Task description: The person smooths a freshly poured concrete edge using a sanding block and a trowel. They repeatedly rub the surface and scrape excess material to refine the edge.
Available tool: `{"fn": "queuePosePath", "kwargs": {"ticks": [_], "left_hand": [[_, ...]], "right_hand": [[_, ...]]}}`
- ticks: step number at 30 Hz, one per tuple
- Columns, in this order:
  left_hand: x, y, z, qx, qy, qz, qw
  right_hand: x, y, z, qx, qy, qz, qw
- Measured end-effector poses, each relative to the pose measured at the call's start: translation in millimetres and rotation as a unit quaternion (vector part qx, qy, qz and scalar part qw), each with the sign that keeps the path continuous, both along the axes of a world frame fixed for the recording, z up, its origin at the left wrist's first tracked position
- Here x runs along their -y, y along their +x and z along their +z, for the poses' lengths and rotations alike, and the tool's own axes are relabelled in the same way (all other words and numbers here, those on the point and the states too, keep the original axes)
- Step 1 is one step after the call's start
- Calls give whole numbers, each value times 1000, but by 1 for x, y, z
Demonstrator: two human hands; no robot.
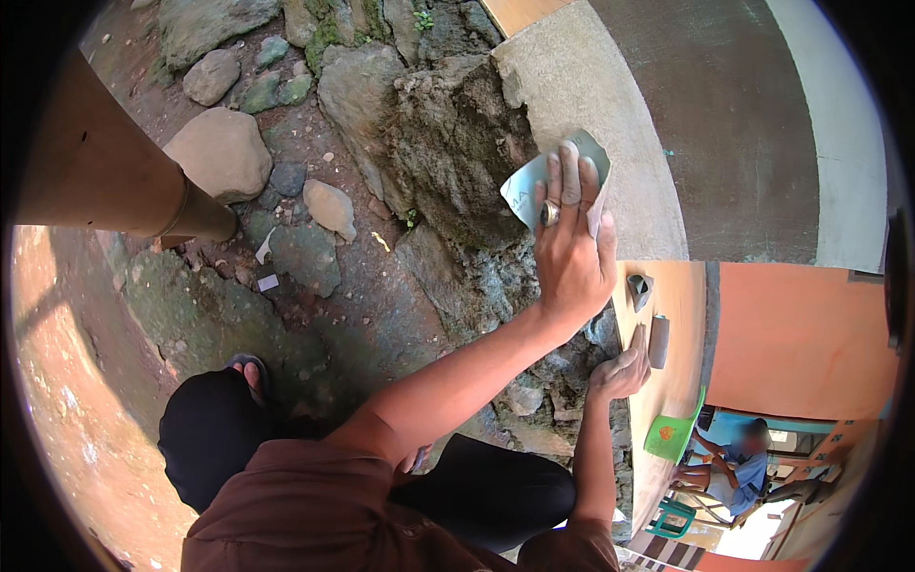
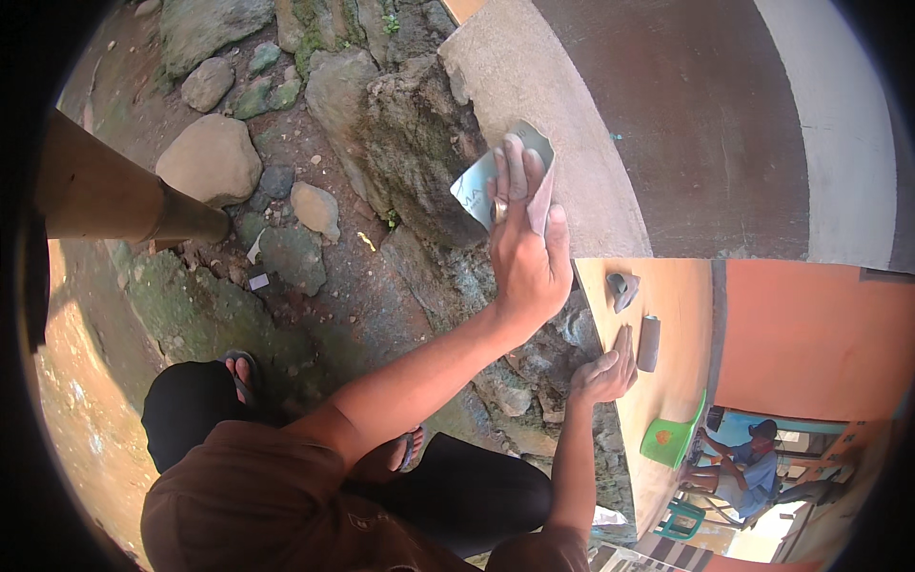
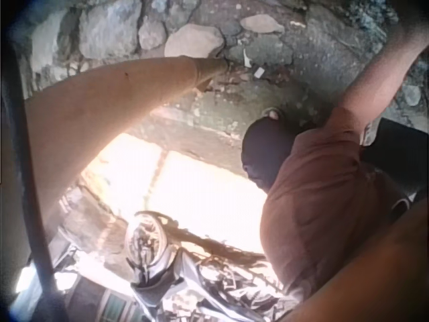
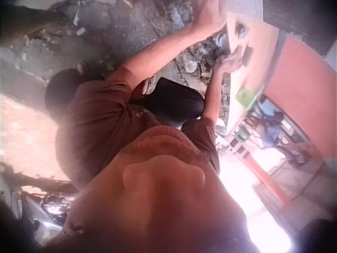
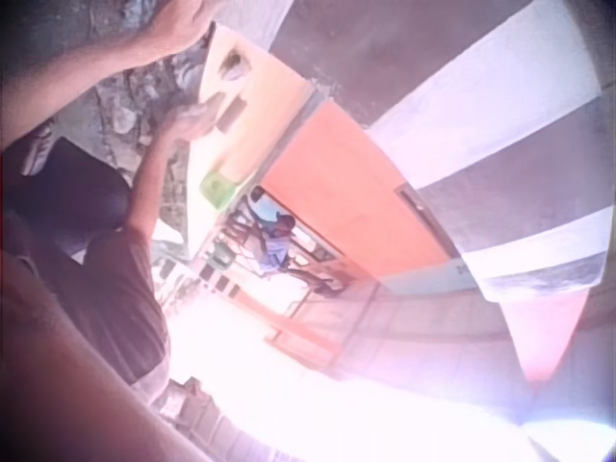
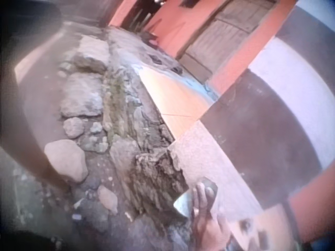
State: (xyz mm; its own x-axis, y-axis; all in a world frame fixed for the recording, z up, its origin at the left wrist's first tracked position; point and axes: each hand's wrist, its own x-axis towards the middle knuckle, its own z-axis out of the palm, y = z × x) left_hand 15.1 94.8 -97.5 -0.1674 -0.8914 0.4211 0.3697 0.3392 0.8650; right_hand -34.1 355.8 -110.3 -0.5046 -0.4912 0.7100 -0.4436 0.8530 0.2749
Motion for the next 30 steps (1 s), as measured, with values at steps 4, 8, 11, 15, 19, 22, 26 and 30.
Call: {"fn": "queuePosePath", "kwargs": {"ticks": [4, 8, 11, 15, 19, 22, 26, 30], "left_hand": [[15, -4, -2, -11, -21, 18, 1000], [104, -4, 29, -65, 54, 92, 992], [89, -7, 25, -30, 37, 116, 992], [-11, 5, -6, -14, -6, -19, 1000], [51, -11, 11, -38, -24, 67, 997], [122, 15, 43, -44, 135, -124, 982], [68, -9, 10, 7, 0, 88, 996], [28, -8, -14, 9, -20, 5, 1000]], "right_hand": [[-2, 1, 0, 9, -15, -2, 1000], [7, 2, 3, 24, -19, 18, 999], [12, 2, 0, 16, -23, 9, 1000], [1, 0, -1, 10, -30, -13, 999], [4, 3, 6, 14, -37, -10, 999], [11, 5, 7, 9, -27, -3, 1000], [14, 1, -1, 1, -25, -18, 1000], [3, 1, 1, -5, -27, -23, 999]]}}
